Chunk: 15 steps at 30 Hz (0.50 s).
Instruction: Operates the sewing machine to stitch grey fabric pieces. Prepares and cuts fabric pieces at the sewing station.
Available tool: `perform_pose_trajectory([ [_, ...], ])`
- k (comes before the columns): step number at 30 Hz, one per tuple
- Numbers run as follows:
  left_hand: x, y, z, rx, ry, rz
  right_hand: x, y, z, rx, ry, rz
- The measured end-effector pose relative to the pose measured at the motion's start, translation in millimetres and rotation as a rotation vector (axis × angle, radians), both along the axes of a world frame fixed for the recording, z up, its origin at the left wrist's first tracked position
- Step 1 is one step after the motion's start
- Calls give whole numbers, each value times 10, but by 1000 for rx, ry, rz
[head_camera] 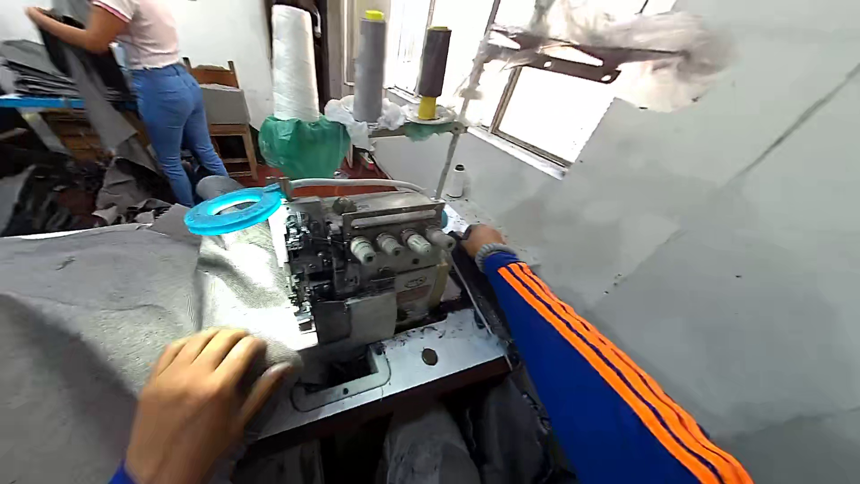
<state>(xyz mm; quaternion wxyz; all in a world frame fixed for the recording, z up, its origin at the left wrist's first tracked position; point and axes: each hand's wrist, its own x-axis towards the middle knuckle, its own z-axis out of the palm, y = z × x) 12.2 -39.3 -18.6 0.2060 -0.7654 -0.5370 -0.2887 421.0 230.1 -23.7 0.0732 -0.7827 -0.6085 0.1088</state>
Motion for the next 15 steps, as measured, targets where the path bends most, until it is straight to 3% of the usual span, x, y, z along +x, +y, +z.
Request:
perform_pose_trajectory([
  [2, -188, 282, 47, -97, 10, -177, 14, -31, 24, 53, 64, 17],
  [4, -287, 456, 107, -256, -30, -289, 30, -314, 66, 246, 244, 47],
  [9, -260, 583, 202, -348, -25, -476, -431, -2028, 220, 832, 584, 181],
  [12, -263, 613, 343, -483, -90, -598, -944, -2716, 131, 784, 787, 318],
  [15, -175, 485, 562, -462, -257, -631, -1604, -2798, -44, 676, 853, 430],
])
